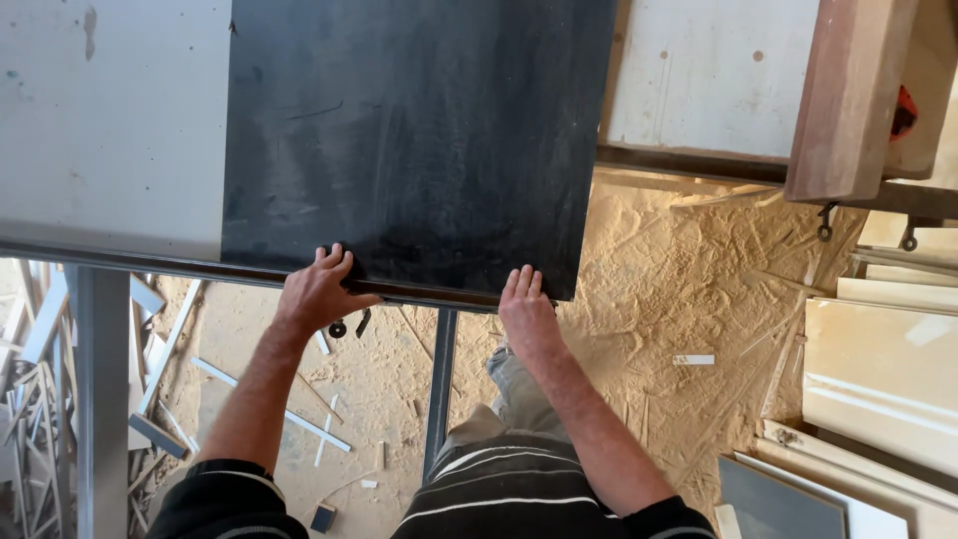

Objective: The person measures a wooden frame and a table saw surface with a tape measure, then positions a large black board on the saw. They adjust the board's alignment and feed it through the saw blade to cut it.

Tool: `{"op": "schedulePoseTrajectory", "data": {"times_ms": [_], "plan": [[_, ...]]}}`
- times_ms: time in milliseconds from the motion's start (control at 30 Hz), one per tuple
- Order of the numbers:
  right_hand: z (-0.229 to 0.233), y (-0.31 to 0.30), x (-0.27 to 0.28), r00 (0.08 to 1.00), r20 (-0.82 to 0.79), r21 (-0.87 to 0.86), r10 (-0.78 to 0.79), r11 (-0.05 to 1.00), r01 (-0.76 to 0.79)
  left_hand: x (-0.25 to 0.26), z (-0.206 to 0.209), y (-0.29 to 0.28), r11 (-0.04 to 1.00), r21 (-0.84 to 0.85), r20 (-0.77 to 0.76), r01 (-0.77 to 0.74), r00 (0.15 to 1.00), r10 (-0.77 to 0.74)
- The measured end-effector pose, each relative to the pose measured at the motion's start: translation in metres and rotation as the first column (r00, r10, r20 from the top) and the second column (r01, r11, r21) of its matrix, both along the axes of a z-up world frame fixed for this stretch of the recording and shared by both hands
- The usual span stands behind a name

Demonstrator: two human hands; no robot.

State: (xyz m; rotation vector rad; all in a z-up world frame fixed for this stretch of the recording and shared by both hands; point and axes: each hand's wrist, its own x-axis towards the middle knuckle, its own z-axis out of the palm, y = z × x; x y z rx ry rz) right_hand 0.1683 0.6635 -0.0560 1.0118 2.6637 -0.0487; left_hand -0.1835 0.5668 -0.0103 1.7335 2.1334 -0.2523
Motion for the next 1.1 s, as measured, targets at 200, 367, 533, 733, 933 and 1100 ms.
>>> {"op": "schedulePoseTrajectory", "data": {"times_ms": [200, 367, 533, 733, 933, 1100], "plan": [[-0.003, 0.042, -0.013, 1.000, -0.015, -0.006, -0.003, 1.000, 0.003, -0.013, 0.000, 0.043, 1.000, -0.013, -0.009, 0.003, 1.000, -0.003], [-0.006, 0.079, -0.024, 1.000, 0.004, -0.031, -0.024, 0.999, 0.024, -0.023, 0.001, 0.080, 1.000, -0.011, -0.013, 0.006, 1.000, -0.006], [0.022, 0.120, -0.040, 0.985, 0.169, -0.112, 0.037, 0.994, -0.018, -0.033, 0.000, 0.117, 0.997, -0.076, -0.040, 0.018, 0.999, -0.021], [0.011, 0.157, -0.050, 0.996, 0.085, -0.090, -0.005, 0.996, 0.012, -0.043, 0.004, 0.156, 0.994, -0.112, -0.044, 0.006, 0.999, -0.011], [-0.001, 0.197, -0.061, 1.000, 0.013, -0.022, -0.021, 1.000, 0.021, -0.060, -0.006, 0.197, 0.995, -0.092, -0.059, 0.025, 0.998, -0.031], [-0.017, 0.227, -0.075, 0.997, -0.046, 0.070, -0.056, 0.996, 0.059, -0.072, -0.001, 0.234, 0.999, -0.038, -0.035, 0.027, 0.999, -0.029]]}}
